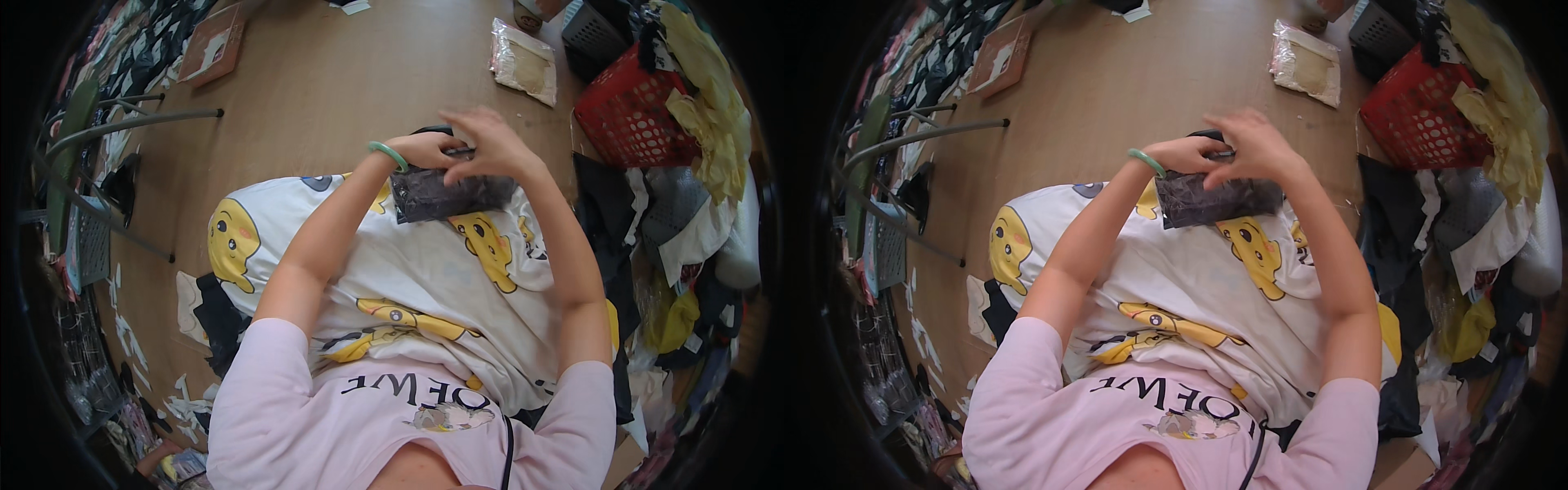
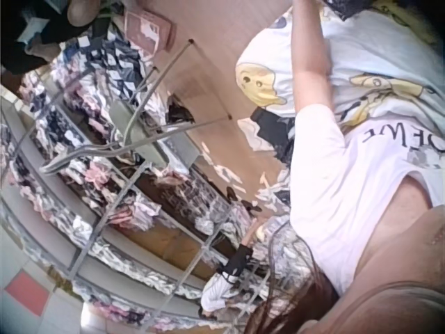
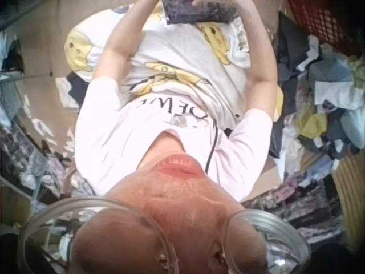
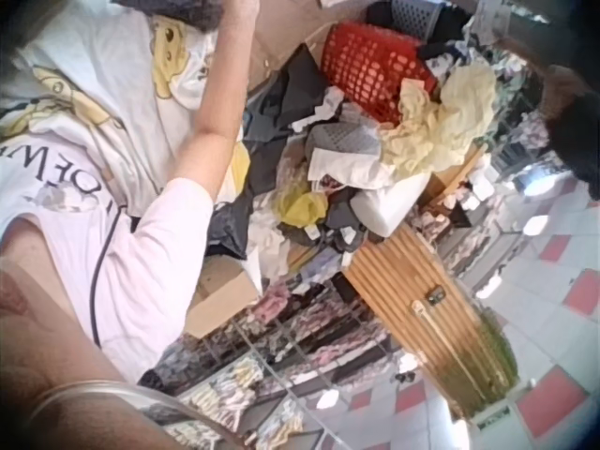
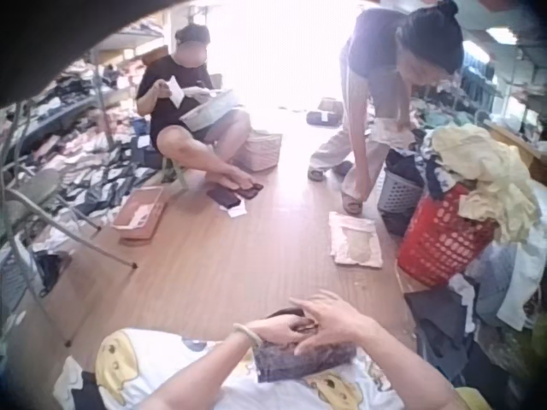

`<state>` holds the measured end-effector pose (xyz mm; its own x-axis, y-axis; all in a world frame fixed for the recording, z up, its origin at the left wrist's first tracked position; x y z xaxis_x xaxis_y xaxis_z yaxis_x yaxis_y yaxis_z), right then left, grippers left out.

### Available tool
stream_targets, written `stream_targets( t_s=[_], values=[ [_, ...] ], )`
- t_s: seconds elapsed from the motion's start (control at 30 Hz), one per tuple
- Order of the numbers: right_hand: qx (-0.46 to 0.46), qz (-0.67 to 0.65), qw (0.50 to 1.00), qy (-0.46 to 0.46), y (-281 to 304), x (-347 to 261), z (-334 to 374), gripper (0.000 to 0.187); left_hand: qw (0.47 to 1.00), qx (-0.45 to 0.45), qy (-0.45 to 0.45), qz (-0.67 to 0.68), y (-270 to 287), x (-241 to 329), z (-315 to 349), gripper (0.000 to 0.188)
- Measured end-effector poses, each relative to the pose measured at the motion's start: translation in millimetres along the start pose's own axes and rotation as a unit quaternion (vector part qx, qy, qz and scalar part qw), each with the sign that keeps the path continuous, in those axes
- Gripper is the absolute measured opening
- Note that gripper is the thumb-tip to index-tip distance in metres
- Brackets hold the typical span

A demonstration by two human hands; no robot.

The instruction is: The person sits on the floor and repeatedly places small items into black plastic bags, seals them, and sets them aside. They also handle white paper labels and clear plastic bags, placing them into the black bags before sealing. The workspace is cluttered with fabric scraps and packaging materials.

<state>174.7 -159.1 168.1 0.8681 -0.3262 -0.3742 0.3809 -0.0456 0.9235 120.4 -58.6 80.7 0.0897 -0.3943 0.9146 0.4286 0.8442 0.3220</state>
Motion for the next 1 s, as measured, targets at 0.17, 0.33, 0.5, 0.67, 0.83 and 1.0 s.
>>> stream_targets(
  t_s=[0.17, 0.33, 0.5, 0.67, 0.83, 1.0],
  values=[
    [-0.263, -0.136, 0.949, -0.105, -39, 34, 24, 0.089, 0.997, -0.069, -0.03, 0.016, -7, 28, -2, 0.044],
    [-0.204, -0.133, 0.95, -0.193, -36, 66, 57, 0.07, 0.969, 0.18, -0.009, 0.169, 18, 5, -8, 0.058],
    [-0.151, -0.257, 0.899, -0.32, -19, 100, 108, 0.052, 0.865, 0.231, 0.105, 0.433, -33, -27, -49, 0.086],
    [0.047, -0.43, 0.789, -0.436, -10, 140, 176, 0.047, 0.963, 0.114, 0.115, 0.215, -90, -54, -70, 0.083],
    [0.22, -0.509, 0.693, -0.461, -16, 173, 230, 0.052, 0.96, 0.185, -0.085, -0.193, -126, 8, -62, 0.04],
    [0.282, -0.55, 0.658, -0.431, -15, 152, 230, 0.055, 0.928, 0.19, -0.05, -0.316, -131, 21, -63, 0.028]
  ],
)
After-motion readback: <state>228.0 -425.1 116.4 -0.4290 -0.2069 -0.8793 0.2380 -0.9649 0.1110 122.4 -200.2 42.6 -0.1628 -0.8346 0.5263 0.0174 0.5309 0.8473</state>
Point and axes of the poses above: each hand's wrist, its own z-axis away from the middle knuckle, its own y-axis out of the back of the hand, x = y × z, the point moved 5 cm from there along -z, towards the middle knuckle, and after that the axes turned 3 degrees about z, right-handed, at the moved point
